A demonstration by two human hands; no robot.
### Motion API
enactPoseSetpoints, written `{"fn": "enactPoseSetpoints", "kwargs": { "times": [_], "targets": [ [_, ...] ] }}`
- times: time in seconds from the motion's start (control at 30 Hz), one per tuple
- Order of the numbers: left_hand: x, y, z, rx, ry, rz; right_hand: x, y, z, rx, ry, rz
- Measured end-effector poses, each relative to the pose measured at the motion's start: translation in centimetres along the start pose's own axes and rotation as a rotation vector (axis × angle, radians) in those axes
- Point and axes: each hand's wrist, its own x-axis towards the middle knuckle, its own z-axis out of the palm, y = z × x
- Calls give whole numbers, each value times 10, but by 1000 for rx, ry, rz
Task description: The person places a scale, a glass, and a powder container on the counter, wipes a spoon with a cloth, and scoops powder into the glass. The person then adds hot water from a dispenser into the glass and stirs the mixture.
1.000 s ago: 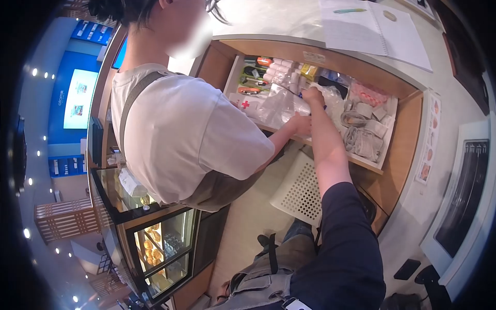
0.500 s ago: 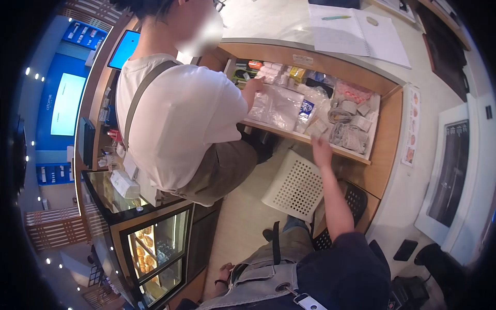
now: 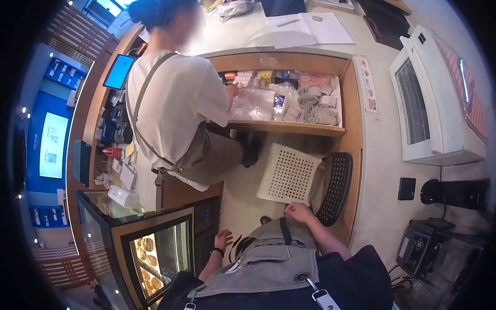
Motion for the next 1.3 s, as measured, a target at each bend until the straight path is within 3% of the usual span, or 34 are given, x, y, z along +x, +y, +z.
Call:
{"fn": "enactPoseSetpoints", "kwargs": {
  "times": [0.1, 0.23, 0.27, 0.3, 0.37, 0.47, 0.6, 0.63, 0.77, 0.8, 1.0, 1.13, 1.3],
  "targets": [
    [5, 23, -13, -82, 41, 134, 14, -16, -16, 85, 190, -33],
    [-17, 28, -18, -162, 91, 215, 120, -69, -108, 27, 268, -142],
    [-24, 19, -16, -158, 120, 186, 166, -79, -135, -102, 373, -258],
    [-36, 6, -14, -154, 152, 149, 197, -102, -162, 22, 425, -265],
    [-62, -27, -6, -170, 202, 53, 287, -125, -204, -92, 556, -377],
    [-114, -86, 9, -137, 278, -145, 422, -141, -245, -129, 494, -286],
    [-194, -161, 23, -197, 356, -508, 524, -179, -260, -237, 524, -358],
    [-217, -180, 22, -99, 264, -447, 544, -190, -263, -260, 505, -309],
    [-268, -153, 54, -132, 384, -609, 618, -213, -261, -272, 528, -309],
    [-274, -148, 60, -138, 402, -632, 625, -220, -256, -292, 565, -356],
    [-279, -124, 82, -167, 448, -677, 610, -278, -252, -531, 426, -101],
    [-269, -121, 81, -172, 438, -670, 606, -280, -261, -631, 348, -115],
    [-250, -114, 72, -179, 425, -621, 611, -262, -260, -450, 458, -235]
  ]
}}
